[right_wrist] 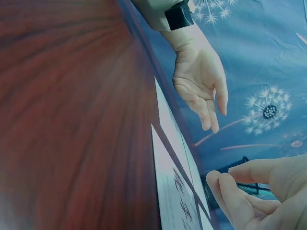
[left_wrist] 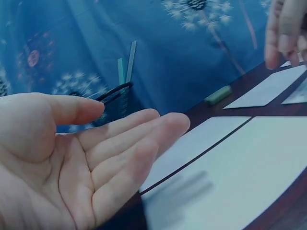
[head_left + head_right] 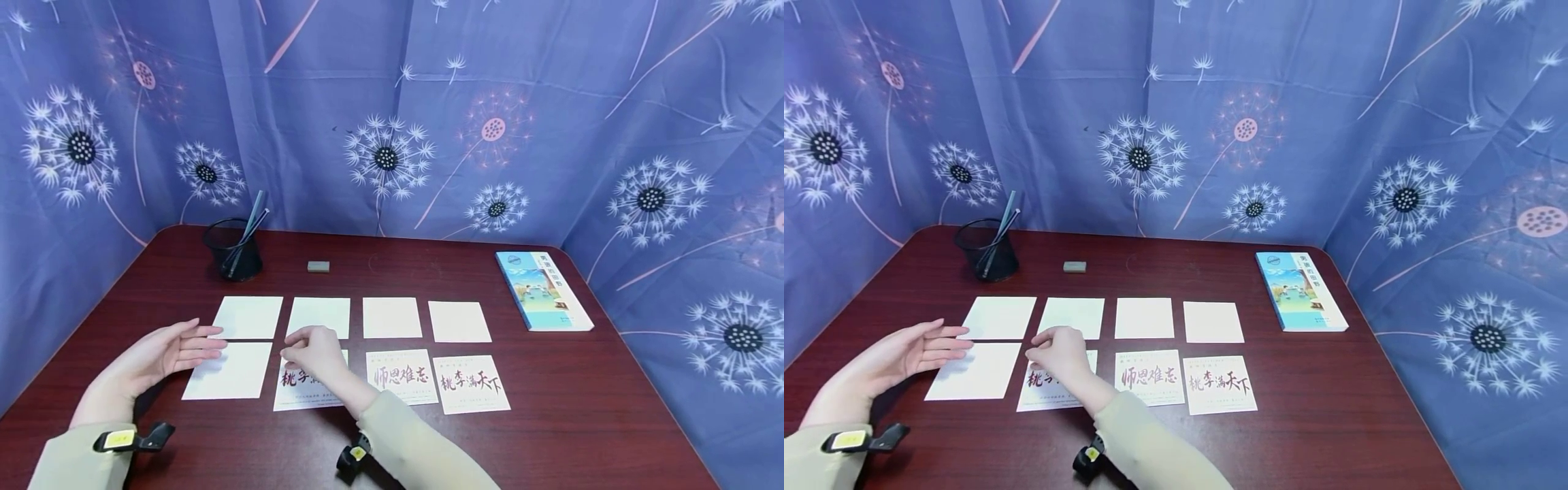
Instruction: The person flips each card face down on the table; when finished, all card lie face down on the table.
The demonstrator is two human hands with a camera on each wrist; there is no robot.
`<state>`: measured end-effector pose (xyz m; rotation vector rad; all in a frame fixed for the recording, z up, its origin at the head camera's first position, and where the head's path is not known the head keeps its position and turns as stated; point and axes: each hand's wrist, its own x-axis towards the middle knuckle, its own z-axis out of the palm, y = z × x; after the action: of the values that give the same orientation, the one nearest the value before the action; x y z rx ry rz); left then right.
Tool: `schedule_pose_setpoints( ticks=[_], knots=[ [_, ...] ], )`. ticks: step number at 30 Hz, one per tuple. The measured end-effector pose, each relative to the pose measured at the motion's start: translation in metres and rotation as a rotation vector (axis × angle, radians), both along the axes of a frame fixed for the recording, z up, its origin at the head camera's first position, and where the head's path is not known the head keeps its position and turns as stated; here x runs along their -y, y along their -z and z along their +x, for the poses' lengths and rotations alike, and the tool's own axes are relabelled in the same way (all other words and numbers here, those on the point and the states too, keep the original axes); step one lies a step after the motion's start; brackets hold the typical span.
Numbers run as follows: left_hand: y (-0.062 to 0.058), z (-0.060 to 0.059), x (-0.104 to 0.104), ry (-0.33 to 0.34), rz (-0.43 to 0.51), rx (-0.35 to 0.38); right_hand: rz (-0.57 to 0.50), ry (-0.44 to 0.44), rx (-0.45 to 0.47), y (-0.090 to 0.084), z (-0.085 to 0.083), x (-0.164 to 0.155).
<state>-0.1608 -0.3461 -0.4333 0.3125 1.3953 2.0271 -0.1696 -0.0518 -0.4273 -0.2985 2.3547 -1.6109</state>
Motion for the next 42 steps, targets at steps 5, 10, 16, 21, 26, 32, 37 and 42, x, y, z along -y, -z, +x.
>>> schedule_pose_setpoints(
  ticks=[5, 10, 16, 21, 26, 32, 37, 42],
  knots=[
    [0.001, -0.006, -0.021, -0.004, -0.131, -0.065, 0.025, -0.016, -0.007, -0.004, -0.006, -0.018],
    [0.001, -0.009, -0.041, 0.001, -0.281, -0.059, 0.082, -0.034, -0.028, -0.005, -0.011, -0.042],
    [-0.002, -0.011, -0.058, 0.021, -0.356, -0.03, 0.125, -0.037, -0.023, -0.005, -0.017, -0.067],
    [-0.003, -0.01, -0.066, 0.048, -0.375, -0.012, 0.168, -0.049, 0.041, -0.008, -0.015, -0.083],
    [-0.003, -0.01, -0.071, 0.044, -0.388, -0.015, 0.191, -0.066, 0.083, -0.01, -0.011, -0.092],
    [0.001, -0.01, -0.074, 0.059, -0.335, -0.012, 0.155, -0.063, 0.102, -0.009, -0.008, -0.097],
    [0.004, -0.009, -0.074, 0.058, -0.299, -0.009, 0.036, -0.05, 0.164, -0.006, -0.005, -0.097],
    [0.003, -0.008, -0.076, 0.046, -0.311, -0.012, -0.052, -0.05, 0.202, -0.003, -0.003, -0.098]
  ],
)
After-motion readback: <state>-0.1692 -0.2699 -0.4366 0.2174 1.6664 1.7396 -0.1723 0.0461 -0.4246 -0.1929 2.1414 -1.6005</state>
